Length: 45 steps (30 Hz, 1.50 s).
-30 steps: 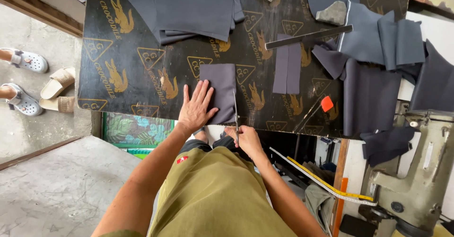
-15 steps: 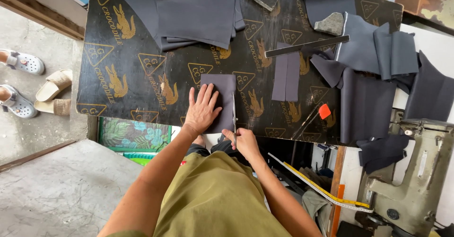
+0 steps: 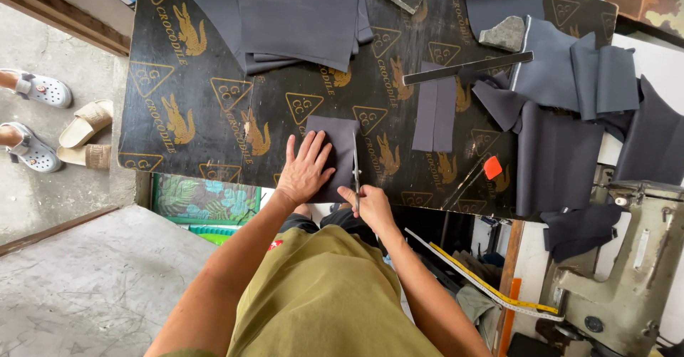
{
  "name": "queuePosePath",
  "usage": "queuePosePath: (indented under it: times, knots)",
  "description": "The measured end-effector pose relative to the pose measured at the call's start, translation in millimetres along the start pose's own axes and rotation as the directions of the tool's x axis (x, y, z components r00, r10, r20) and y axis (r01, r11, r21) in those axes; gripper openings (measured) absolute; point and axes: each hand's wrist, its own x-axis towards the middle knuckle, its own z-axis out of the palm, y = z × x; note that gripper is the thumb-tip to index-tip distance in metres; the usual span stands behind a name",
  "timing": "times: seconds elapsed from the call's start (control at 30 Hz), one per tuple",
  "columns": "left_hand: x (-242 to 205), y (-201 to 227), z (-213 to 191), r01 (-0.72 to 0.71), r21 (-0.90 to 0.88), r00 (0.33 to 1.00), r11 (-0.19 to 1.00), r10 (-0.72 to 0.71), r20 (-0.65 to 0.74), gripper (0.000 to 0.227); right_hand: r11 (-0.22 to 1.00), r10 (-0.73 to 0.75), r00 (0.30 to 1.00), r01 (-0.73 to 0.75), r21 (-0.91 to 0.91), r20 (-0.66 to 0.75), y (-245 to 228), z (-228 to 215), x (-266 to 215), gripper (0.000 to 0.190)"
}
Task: The person cuts a large piece of dark gray fabric into smaller rectangular pieces using shears on a patterned table. They repeatedly fold the fabric, align the edges, and make precise cuts, stacking the finished pieces on the table.
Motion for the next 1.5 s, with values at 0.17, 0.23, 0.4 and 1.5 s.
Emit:
queuePosePath:
  times: [0.17,0.23,0.4,1.5]
  knots:
    - [-1.4,-2.9,3.4,-0.047,0.008,0.998,0.999,0.047,-0.044,0.062,0.999,0.005,1.0,-0.005,0.034,0.0,1.9,-1.4,-1.6,0.057]
    - [-4.2,-3.7,2.7,-0.063,0.01,0.997,0.998,0.063,-0.04,0.062,1.0,0.0,1.0,-0.001,0.016,0.008,-5.6,-3.6,0.9,0.059]
    - [-5.2,-11.5,-4.2,-0.113,0.014,0.993,0.994,0.113,-0.029,0.064,1.0,0.004,1.0,-0.005,0.027,0.01,5.0,-7.1,5.7,0.06]
    - [41.3,-63.9,-61.2,-0.504,-0.048,0.822,0.862,0.496,0.28,0.065,0.981,-0.082,0.988,0.058,0.185,0.127,13.5,-51.8,0.5,0.053]
